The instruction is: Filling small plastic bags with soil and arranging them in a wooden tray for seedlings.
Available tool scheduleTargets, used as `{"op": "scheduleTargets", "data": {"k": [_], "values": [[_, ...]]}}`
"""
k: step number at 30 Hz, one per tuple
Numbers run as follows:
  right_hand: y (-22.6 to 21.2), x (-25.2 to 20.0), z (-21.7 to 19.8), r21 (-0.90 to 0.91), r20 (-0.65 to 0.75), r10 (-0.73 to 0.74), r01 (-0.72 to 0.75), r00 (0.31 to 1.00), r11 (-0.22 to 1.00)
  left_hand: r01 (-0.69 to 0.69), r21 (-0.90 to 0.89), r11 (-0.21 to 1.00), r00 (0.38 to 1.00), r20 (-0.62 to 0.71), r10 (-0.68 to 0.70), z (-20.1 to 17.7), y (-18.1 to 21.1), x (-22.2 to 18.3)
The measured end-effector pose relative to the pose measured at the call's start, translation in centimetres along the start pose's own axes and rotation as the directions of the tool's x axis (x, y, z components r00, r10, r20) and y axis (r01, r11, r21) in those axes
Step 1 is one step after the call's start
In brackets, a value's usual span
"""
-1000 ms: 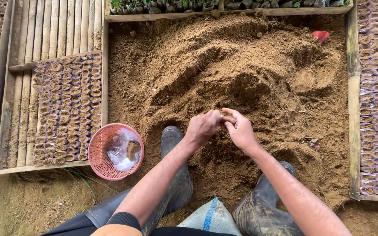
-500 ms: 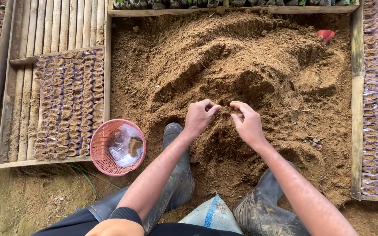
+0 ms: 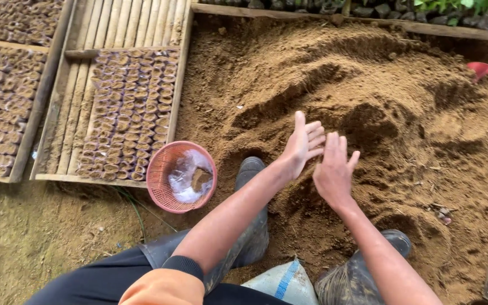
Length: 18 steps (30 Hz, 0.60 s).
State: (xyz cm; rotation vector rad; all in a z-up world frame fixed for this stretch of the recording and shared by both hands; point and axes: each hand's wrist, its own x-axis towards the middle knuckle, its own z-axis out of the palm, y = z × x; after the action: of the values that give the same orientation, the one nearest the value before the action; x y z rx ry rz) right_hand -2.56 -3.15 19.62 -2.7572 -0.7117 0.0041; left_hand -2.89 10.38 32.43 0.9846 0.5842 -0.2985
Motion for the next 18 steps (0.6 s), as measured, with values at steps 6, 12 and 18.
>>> {"op": "scheduleTargets", "data": {"k": [6,12,18], "values": [[-2.4,-0.9,-0.2,0.129,-0.194,-0.259,0.287,0.946,0.949,0.099,-0.015,0.995,0.988,-0.115,-0.1,-0.7,-1.1,0.2],[-5.2,0.4,-2.1,-0.179,-0.161,-0.391,0.363,0.906,0.914,0.19,0.03,0.981,0.981,-0.039,-0.189,-4.4,3.3,0.1],[-1.2,0.2,3.1,-0.415,0.122,-0.281,0.306,0.952,0.857,-0.125,0.867,0.482,0.992,0.102,0.074,-14.3,12.9,-5.1]]}}
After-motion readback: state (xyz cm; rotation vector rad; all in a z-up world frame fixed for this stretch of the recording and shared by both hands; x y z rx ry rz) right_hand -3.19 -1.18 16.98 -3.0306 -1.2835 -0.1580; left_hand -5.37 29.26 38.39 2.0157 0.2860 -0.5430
